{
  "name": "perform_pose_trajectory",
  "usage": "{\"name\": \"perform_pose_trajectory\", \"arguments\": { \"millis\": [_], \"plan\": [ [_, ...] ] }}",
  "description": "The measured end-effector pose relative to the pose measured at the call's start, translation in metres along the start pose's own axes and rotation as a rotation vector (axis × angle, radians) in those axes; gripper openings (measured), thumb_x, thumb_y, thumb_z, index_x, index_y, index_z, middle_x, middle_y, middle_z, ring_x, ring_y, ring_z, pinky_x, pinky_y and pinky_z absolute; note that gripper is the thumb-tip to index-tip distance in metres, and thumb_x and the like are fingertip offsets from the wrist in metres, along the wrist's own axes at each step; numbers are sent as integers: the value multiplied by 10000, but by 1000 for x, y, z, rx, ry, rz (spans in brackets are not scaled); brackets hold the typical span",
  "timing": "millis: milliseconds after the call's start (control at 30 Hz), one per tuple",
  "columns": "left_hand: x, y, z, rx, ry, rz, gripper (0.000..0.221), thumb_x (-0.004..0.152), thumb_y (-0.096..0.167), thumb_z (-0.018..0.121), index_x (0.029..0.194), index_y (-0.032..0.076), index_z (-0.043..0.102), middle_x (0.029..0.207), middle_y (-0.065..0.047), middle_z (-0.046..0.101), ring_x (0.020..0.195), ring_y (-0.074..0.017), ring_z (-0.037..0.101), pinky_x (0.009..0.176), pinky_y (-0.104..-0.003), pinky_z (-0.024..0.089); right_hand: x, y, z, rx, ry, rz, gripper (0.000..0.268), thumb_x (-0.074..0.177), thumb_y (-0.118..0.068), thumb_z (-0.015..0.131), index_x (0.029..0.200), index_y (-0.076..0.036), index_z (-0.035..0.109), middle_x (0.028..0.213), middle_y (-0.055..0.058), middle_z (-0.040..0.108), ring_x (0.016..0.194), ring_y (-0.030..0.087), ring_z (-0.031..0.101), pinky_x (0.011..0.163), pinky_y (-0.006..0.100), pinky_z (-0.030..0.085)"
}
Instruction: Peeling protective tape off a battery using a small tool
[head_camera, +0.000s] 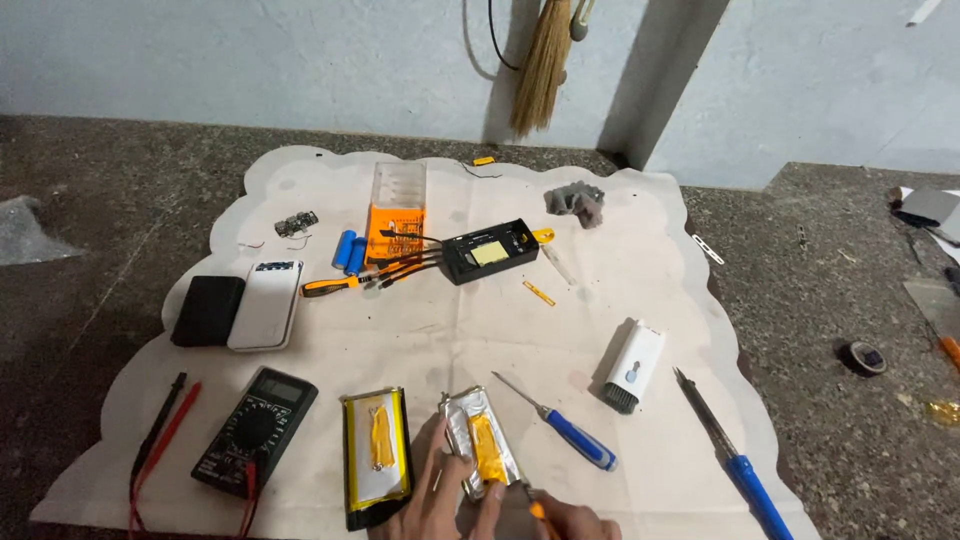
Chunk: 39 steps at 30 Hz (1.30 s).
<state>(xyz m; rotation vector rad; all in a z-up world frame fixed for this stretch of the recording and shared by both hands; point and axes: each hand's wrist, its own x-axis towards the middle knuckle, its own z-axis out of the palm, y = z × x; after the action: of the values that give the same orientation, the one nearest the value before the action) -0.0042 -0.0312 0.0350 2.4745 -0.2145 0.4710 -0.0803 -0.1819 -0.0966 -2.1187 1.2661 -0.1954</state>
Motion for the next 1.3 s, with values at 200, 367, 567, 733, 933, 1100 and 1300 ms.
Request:
{"name": "perform_pose_trajectory", "arguments": {
  "millis": [200,367,567,733,933,1100,1300],
  "plan": [
    [-5,-8,10,88,56,95,292,831,624,627,870,335,655,1454,68,619,976,-115,741,543,-292,561,-5,-26,-2,-117,437,-832,163,661,-285,763,821,-314,762,510,-35,534,460,109,501,573,314,322],
    [-8,-8,16,106,78,44,326,790,613,648,1026,396,707,1488,131,572,745,-141,766,502,-336,564,-2,-50,-33,-4,347,-835,239,652,-253,712,877,-298,780,587,-65,695,490,116,583,603,286,404],
    [-11,-7,19,58,28,-19,321,728,586,709,969,379,670,1517,158,546,991,-92,745,563,-328,571,-28,-67,-51,97,217,-462,272,754,-323,724,980,-424,839,672,-71,652,662,207,601,599,289,497],
    [-4,0,7,95,95,99,288,805,589,650,951,342,668,1459,125,598,845,-94,720,484,-299,528,-19,-69,-43,68,221,-852,132,800,-270,706,922,-289,754,656,-130,716,503,85,559,614,273,395],
    [-10,-4,20,22,33,-47,268,768,564,703,917,346,657,1483,147,581,772,-93,771,474,-286,550,-12,-56,-15,42,359,-799,154,701,-290,769,852,-314,758,530,-89,640,475,150,540,589,302,402],
    [-7,-16,24,-54,-48,87,283,789,464,749,883,242,601,1493,-14,586,1396,-151,542,752,-256,599,-6,-40,3,41,409,-780,125,703,-342,701,815,-346,756,442,-126,579,432,136,494,583,308,375],
    [-5,-3,5,-50,-17,87,229,828,441,717,898,263,591,1488,51,590,1363,-75,554,639,-237,579,-23,-63,-25,4,344,-783,110,717,-313,777,821,-308,741,522,-110,658,468,144,535,578,301,376]
  ]
}}
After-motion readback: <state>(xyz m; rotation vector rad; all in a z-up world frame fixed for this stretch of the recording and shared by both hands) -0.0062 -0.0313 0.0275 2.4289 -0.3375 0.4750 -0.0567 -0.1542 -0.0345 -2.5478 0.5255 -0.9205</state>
